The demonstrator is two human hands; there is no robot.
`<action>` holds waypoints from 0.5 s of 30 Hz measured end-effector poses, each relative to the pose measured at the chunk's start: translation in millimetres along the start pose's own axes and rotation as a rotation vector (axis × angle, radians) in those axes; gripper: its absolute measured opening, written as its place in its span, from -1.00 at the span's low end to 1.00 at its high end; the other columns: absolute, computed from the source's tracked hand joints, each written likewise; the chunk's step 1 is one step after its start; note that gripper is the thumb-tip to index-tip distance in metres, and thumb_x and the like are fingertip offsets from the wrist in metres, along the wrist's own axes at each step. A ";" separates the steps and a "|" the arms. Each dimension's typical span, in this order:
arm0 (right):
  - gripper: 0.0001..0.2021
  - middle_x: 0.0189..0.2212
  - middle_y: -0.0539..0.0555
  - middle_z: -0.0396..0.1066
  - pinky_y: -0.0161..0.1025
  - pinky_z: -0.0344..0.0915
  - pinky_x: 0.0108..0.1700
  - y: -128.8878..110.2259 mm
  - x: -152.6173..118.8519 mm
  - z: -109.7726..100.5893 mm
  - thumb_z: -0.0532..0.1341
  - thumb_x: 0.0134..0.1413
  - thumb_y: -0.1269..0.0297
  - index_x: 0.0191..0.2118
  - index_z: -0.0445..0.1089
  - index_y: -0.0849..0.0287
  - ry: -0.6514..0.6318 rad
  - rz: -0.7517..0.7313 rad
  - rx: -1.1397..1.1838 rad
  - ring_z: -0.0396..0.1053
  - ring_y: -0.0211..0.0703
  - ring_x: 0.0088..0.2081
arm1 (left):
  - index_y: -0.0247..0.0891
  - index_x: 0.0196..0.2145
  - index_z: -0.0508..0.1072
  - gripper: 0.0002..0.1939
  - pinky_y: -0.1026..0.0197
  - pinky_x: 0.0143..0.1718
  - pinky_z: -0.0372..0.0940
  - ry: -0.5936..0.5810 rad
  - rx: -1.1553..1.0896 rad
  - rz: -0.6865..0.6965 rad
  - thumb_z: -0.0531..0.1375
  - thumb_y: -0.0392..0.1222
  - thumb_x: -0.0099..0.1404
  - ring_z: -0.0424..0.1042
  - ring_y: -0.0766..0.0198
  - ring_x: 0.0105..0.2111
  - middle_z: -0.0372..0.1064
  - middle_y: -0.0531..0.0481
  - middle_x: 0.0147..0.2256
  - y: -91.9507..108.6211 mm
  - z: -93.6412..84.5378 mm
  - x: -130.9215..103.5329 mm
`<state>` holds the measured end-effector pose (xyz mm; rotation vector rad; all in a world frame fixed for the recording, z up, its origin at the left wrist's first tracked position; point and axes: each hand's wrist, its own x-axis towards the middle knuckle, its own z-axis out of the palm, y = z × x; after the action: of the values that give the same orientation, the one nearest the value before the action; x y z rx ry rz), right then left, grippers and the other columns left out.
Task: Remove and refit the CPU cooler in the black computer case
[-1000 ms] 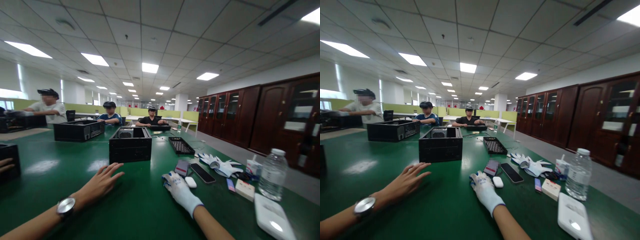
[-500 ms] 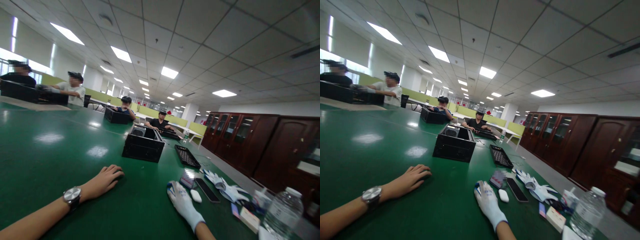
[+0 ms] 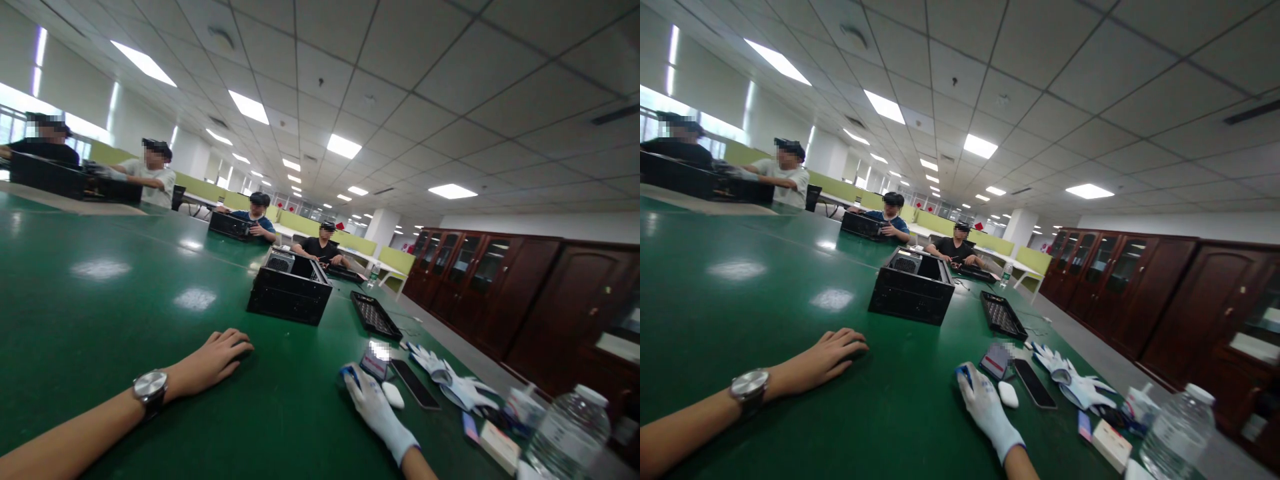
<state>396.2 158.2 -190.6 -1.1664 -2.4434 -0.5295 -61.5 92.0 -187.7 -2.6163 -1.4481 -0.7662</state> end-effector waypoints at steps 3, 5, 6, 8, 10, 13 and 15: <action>-0.65 0.05 0.26 0.55 -0.03 0.46 0.10 -0.1 -0.6 -1.5 0.08 0.34 0.26 0.08 0.55 0.10 0.001 -0.008 0.013 0.53 0.12 0.03 | 0.01 0.21 0.42 -0.56 -0.10 0.21 0.26 0.029 -0.030 0.055 0.08 -0.33 0.47 0.33 -0.02 0.22 0.39 -0.10 0.21 5.8 -4.8 0.8; -0.65 0.06 0.26 0.55 -0.02 0.46 0.11 0.1 -0.5 -0.2 0.10 0.32 0.26 0.08 0.55 0.09 0.004 -0.008 0.014 0.52 0.12 0.03 | -0.04 0.18 0.44 -0.57 -0.05 0.21 0.28 0.043 -0.068 0.096 0.07 -0.36 0.46 0.37 0.03 0.16 0.42 -0.10 0.16 9.6 -7.9 1.5; -0.65 0.06 0.25 0.55 -0.02 0.46 0.11 0.4 -0.4 0.8 0.11 0.31 0.26 0.07 0.55 0.08 0.006 -0.006 0.013 0.52 0.12 0.04 | -0.06 0.17 0.45 -0.58 -0.03 0.21 0.29 0.044 -0.085 0.110 0.06 -0.38 0.46 0.38 0.05 0.14 0.43 -0.11 0.14 11.3 -9.3 1.8; -0.66 0.04 0.23 0.56 -0.02 0.46 0.12 1.3 -0.1 2.7 0.11 0.30 0.28 0.07 0.56 0.07 0.008 -0.002 0.010 0.52 0.11 0.04 | -0.08 0.15 0.46 -0.58 0.00 0.21 0.31 0.040 -0.107 0.119 0.05 -0.39 0.45 0.39 0.07 0.12 0.44 -0.11 0.11 13.8 -11.3 2.2; -0.66 0.03 0.24 0.56 -0.02 0.46 0.11 2.1 0.2 3.5 0.11 0.29 0.30 0.04 0.57 0.08 0.001 0.004 0.007 0.52 0.11 0.04 | -0.09 0.13 0.47 -0.59 0.01 0.20 0.32 0.030 -0.112 0.118 0.04 -0.39 0.46 0.40 0.08 0.10 0.45 -0.10 0.08 15.2 -12.4 2.4; -0.67 0.04 0.23 0.57 -0.02 0.46 0.10 2.0 0.7 1.7 0.12 0.29 0.32 0.02 0.58 0.08 -0.012 0.004 0.015 0.52 0.10 0.04 | -0.09 0.11 0.48 -0.59 0.01 0.18 0.34 0.013 -0.109 0.117 0.04 -0.41 0.45 0.42 0.09 0.06 0.46 -0.09 0.05 15.8 -12.5 2.4; -0.69 0.03 0.22 0.57 -0.02 0.46 0.09 1.0 1.2 -0.5 0.13 0.29 0.30 0.00 0.58 0.07 -0.001 0.002 0.028 0.52 0.09 0.02 | -0.09 0.11 0.48 -0.59 0.02 0.16 0.34 0.018 -0.103 0.122 0.06 -0.42 0.44 0.44 0.09 0.04 0.48 -0.08 0.03 15.5 -11.8 2.5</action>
<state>396.5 159.3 -189.4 -1.1587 -2.4423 -0.4929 -52.5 82.0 -173.3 -2.7352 -1.2627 -0.8704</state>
